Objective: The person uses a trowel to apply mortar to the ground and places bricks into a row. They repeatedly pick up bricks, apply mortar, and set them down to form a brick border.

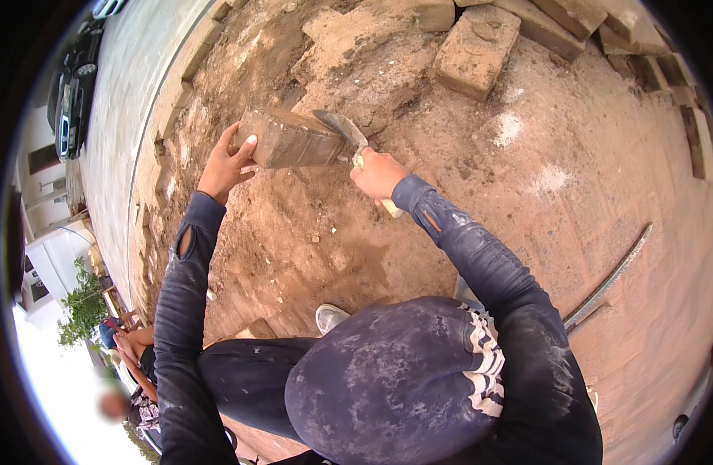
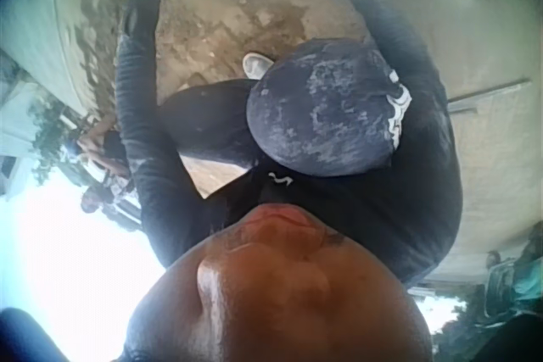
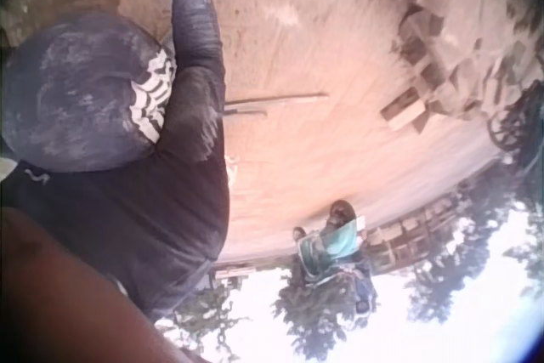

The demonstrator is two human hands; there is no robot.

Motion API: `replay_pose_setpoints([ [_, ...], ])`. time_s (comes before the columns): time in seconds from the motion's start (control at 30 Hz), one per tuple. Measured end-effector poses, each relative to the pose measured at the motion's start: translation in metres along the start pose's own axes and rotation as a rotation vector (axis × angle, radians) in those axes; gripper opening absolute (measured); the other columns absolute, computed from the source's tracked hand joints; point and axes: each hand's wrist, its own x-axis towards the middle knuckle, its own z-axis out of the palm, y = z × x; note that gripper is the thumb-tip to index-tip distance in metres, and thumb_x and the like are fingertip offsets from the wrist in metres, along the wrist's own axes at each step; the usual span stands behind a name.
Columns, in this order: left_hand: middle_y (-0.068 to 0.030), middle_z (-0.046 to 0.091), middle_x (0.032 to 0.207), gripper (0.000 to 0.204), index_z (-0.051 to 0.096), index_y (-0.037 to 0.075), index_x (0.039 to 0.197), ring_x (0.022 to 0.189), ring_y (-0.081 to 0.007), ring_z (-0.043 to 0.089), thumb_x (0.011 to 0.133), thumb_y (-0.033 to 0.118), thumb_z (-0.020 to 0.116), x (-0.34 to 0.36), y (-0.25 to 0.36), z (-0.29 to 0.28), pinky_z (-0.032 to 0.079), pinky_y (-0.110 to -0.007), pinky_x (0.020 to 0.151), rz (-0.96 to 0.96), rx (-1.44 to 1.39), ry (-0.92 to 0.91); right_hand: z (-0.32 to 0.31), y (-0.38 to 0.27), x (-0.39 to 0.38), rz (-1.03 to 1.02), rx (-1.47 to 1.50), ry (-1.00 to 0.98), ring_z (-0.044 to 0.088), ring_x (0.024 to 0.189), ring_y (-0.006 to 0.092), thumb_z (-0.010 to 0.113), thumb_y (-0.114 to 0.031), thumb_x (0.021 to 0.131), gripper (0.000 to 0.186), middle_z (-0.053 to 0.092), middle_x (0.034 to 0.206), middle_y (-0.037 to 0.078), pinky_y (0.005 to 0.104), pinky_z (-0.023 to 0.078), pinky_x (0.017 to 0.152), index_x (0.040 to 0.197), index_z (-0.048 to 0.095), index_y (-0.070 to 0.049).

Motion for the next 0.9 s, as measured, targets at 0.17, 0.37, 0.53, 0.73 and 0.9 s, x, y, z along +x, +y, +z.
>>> replay_pose_setpoints([
  [0.17, -0.0347, 0.031, 0.149, 0.132, 0.008, -0.004, 0.154, 0.132, -0.0469, 0.045, 0.069, 0.064, 0.082, 0.02, 0.038, 0.055, 0.045, -0.053, 0.104, -0.172, -0.071, 0.327, 0.006, 0.001, 0.016, -0.116, -0.096, 0.042, 0.068, 0.052, 0.0285, 0.053, -0.023, 0.092, 0.043, 0.068, 0.081, 0.027, 0.0429, 0.056, 0.056, 0.114, 0.047, 0.013],
  [0.37, -0.0343, 0.051, 0.127, 0.131, 0.008, -0.008, 0.149, 0.109, -0.042, 0.061, 0.063, 0.053, 0.087, 0.058, 0.009, 0.012, 0.051, -0.053, 0.093, -0.156, 0.003, 0.225, 0.003, -0.009, 0.005, -0.152, 0.048, 0.141, 0.064, 0.048, 0.0264, 0.058, -0.027, 0.093, 0.034, 0.064, 0.072, 0.018, 0.0408, 0.052, 0.047, 0.108, 0.05, 0.003],
  [0.53, -0.031, 0.051, 0.123, 0.1, 0.033, 0.012, 0.138, 0.107, -0.0423, 0.06, 0.06, 0.034, 0.09, -0.012, -0.038, 0.014, 0.052, -0.047, 0.091, 0.181, 0.238, 0.208, -0.009, 0.009, -0.058, -0.142, 0.197, 0.102, 0.047, 0.039, 0.0145, 0.058, -0.023, 0.098, 0.019, 0.049, 0.061, 0.004, 0.0298, 0.041, 0.036, 0.102, 0.05, -0.006],
  [0.73, -0.0253, 0.052, 0.118, 0.089, 0.043, 0.019, 0.137, 0.095, -0.0465, 0.064, 0.059, 0.029, 0.086, -0.072, -0.059, 0.076, 0.054, -0.054, 0.082, 0.399, 0.214, 0.477, -0.039, 0.045, -0.112, -0.001, 0.093, 0.118, 0.047, 0.036, 0.0172, 0.057, -0.029, 0.098, 0.023, 0.048, 0.059, 0.005, 0.0305, 0.039, 0.033, 0.107, 0.047, -0.011],
  [0.9, -0.0191, 0.057, 0.11, 0.078, 0.049, 0.021, 0.128, 0.091, -0.0423, 0.064, 0.059, 0.034, 0.081, -0.123, -0.119, 0.081, 0.052, -0.052, 0.077, 0.158, -0.211, 0.667, -0.064, 0.015, -0.153, 0.002, 0.042, 0.293, 0.046, 0.036, 0.0172, 0.056, -0.029, 0.099, 0.023, 0.047, 0.059, 0.005, 0.0293, 0.038, 0.033, 0.11, 0.046, -0.012],
])
